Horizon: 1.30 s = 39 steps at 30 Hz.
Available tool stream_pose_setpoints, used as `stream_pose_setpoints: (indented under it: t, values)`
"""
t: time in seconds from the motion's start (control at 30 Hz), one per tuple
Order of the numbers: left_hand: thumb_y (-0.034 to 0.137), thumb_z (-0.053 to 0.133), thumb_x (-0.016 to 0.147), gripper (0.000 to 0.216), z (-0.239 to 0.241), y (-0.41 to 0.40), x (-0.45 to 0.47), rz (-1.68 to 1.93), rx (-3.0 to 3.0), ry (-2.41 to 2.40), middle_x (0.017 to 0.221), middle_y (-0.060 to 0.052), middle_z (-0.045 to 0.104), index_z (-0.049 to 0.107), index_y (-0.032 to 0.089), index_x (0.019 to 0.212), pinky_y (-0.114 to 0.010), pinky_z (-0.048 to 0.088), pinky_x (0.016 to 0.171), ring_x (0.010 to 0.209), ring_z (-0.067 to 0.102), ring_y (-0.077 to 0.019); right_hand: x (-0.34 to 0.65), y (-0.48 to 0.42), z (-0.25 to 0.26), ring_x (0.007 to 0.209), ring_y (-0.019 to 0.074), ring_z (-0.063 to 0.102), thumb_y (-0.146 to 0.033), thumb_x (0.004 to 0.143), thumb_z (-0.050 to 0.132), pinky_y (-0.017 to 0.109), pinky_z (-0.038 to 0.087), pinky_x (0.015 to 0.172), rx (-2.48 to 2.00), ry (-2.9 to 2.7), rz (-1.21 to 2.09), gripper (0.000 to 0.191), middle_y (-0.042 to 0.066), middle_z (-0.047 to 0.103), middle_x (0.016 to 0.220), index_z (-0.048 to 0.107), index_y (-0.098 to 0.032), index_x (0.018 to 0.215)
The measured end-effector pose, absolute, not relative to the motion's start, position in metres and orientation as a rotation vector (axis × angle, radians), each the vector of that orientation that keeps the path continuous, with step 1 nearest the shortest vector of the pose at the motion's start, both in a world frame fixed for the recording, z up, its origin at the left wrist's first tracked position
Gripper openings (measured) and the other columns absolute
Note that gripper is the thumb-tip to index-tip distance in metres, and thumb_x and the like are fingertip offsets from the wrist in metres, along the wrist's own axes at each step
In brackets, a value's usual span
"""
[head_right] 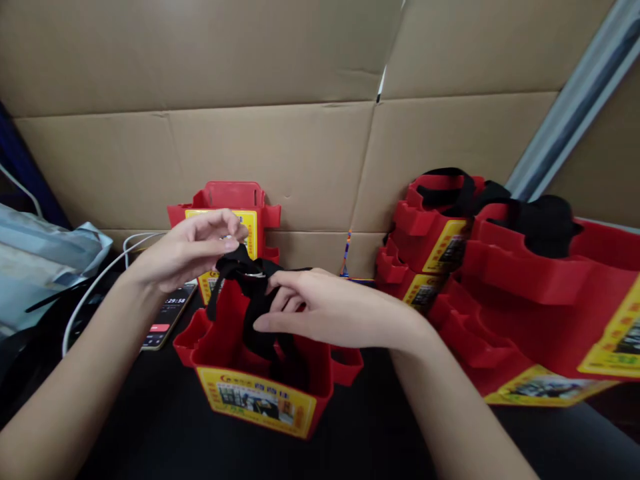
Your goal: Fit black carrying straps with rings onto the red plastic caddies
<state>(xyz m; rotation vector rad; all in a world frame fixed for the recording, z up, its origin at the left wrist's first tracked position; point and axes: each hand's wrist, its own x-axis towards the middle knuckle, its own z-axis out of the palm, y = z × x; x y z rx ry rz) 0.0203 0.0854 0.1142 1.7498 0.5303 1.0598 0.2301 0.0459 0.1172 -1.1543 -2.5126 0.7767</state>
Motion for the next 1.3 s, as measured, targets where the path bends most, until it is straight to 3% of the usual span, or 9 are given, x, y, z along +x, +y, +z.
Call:
stream_pose_setpoints:
  t: [0.13, 0.23, 0.3, 0.43, 0.6, 0.77, 1.03, 1.17, 1.3]
  values:
    - [0.019, 0.065, 0.064, 0.024, 0.105, 0.088, 0.028, 1.112, 1.701, 0.471, 0.077, 0.002, 0.043, 0.046, 0.019, 0.077, -0.019, 0.042, 0.062, 0.069, 0.047, -0.0083, 0.215, 0.057, 0.106, 0.057, 0.0101, 0.051, -0.041, 0.077, 0.055, 0.022, 0.039, 0.053, -1.117, -2.278, 0.337, 0.036, -0.001, 0.059, 0.068, 0.056, -0.018, 0.104]
    - [0.019, 0.070, 0.058, 0.032, 0.102, 0.090, 0.028, 1.038, 1.818, 0.523, 0.085, 0.000, 0.046, 0.049, 0.019, 0.082, -0.021, 0.042, 0.069, 0.081, 0.049, -0.0116, 0.214, 0.066, 0.103, 0.068, 0.0112, 0.053, -0.032, 0.079, 0.054, 0.023, 0.040, 0.062, -0.977, -2.218, 0.118, 0.019, 0.003, 0.059, 0.081, 0.063, -0.018, 0.089]
    - [0.021, 0.071, 0.059, 0.034, 0.101, 0.091, 0.025, 0.941, 1.958, 0.594, 0.089, -0.001, 0.049, 0.052, 0.019, 0.086, -0.023, 0.043, 0.072, 0.086, 0.050, -0.0134, 0.217, 0.067, 0.104, 0.069, 0.0111, 0.053, -0.029, 0.081, 0.052, 0.023, 0.039, 0.063, -0.929, -2.279, 0.131, 0.018, 0.003, 0.059, 0.080, 0.064, -0.017, 0.077]
    - [0.028, 0.067, 0.066, 0.026, 0.103, 0.091, 0.022, 0.794, 2.259, 0.706, 0.091, -0.002, 0.057, 0.057, 0.019, 0.089, -0.026, 0.044, 0.073, 0.087, 0.053, -0.0153, 0.223, 0.064, 0.108, 0.056, 0.0090, 0.049, -0.038, 0.086, 0.041, 0.021, 0.035, 0.052, -1.060, -2.376, 0.391, 0.034, -0.001, 0.058, 0.062, 0.057, -0.015, 0.066]
    - [0.023, 0.058, 0.073, 0.022, 0.104, 0.083, 0.024, 1.088, 2.420, 0.882, 0.098, -0.004, 0.061, 0.057, 0.018, 0.094, -0.026, 0.046, 0.074, 0.091, 0.056, -0.0162, 0.223, 0.065, 0.109, 0.051, 0.0080, 0.043, -0.042, 0.086, 0.039, 0.021, 0.030, 0.048, -1.170, -2.326, 0.403, 0.039, -0.002, 0.054, 0.058, 0.055, -0.014, 0.062]
    - [0.030, 0.064, 0.070, 0.020, 0.107, 0.077, 0.025, 1.188, 2.461, 0.993, 0.086, -0.003, 0.065, 0.062, 0.017, 0.085, -0.026, 0.046, 0.067, 0.078, 0.058, -0.0152, 0.225, 0.067, 0.109, 0.061, 0.0114, 0.049, -0.041, 0.086, 0.037, 0.022, 0.033, 0.053, -1.156, -2.341, 0.328, 0.037, 0.001, 0.058, 0.068, 0.061, -0.014, 0.079]
    - [0.014, 0.068, 0.062, 0.012, 0.098, 0.090, 0.029, 1.021, 1.839, 0.876, 0.065, 0.002, 0.064, 0.064, 0.015, 0.074, -0.021, 0.047, 0.064, 0.063, 0.060, -0.0094, 0.213, 0.067, 0.097, 0.069, 0.0115, 0.052, -0.033, 0.085, 0.045, 0.024, 0.040, 0.064, -1.005, -2.142, 0.120, 0.016, 0.002, 0.057, 0.081, 0.047, -0.017, 0.089]
    - [0.014, 0.068, 0.061, 0.013, 0.092, 0.095, 0.034, 1.108, 1.717, 0.899, 0.060, 0.003, 0.061, 0.062, 0.014, 0.073, -0.018, 0.042, 0.057, 0.058, 0.056, -0.0071, 0.206, 0.066, 0.091, 0.082, 0.0146, 0.054, -0.030, 0.079, 0.054, 0.027, 0.041, 0.076, -0.888, -2.028, -0.100, 0.013, 0.005, 0.057, 0.090, 0.048, -0.018, 0.079]
    - [0.015, 0.067, 0.063, 0.012, 0.092, 0.096, 0.033, 1.120, 1.766, 0.860, 0.062, 0.004, 0.058, 0.060, 0.014, 0.072, -0.017, 0.042, 0.057, 0.058, 0.054, -0.0060, 0.207, 0.063, 0.093, 0.078, 0.0146, 0.057, -0.025, 0.078, 0.056, 0.027, 0.042, 0.075, -0.982, -2.097, -0.097, 0.010, 0.005, 0.061, 0.085, 0.055, -0.017, 0.072]
